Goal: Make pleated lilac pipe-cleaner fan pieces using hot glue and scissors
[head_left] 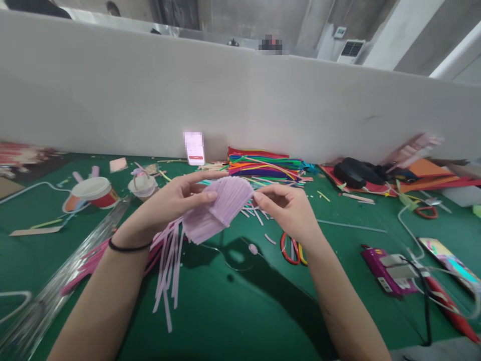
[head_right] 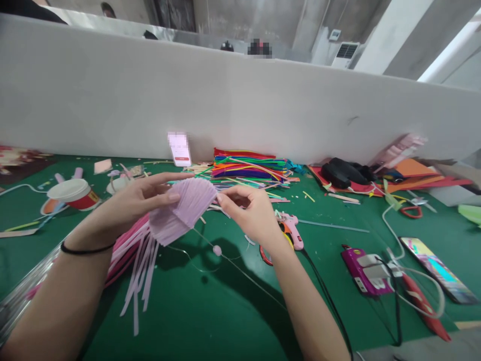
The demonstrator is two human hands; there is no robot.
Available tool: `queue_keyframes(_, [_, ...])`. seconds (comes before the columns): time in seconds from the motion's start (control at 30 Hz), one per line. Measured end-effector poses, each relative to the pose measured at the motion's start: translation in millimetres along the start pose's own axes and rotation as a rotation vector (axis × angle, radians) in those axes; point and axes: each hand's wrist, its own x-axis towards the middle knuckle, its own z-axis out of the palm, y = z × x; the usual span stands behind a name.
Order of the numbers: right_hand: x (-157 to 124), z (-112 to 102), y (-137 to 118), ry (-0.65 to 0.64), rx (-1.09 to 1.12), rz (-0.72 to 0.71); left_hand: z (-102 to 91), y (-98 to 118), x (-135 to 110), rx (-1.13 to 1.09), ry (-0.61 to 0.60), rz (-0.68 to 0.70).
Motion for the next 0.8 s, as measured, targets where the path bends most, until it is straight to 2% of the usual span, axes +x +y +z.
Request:
queue_keyframes(0.1, [-4,5,-3,-0.040,-0.073,-0.042,11.5,7,-3,0.098,0.083,0.076])
queue_keyframes(0.27, [-7,7,-7,0.046,-0.185,-0.049,20.7,10,-2,0.151,0.189,0.120])
queue_keyframes(0.37, [-7,3,-8,0.057,-0.150,-0.039,17.0,9,-2,0.166,0.204,0.123])
queue_keyframes(0.57, [-8,7,-9,-0.030,-0.043,-0.007,15.7,8,-4,0.183,0.207,0.117])
queue_keyframes(0.8, [-8,13,-5,0.028,-0.102,-0.053,21.4,13,-5,0.171,0.213,0.114])
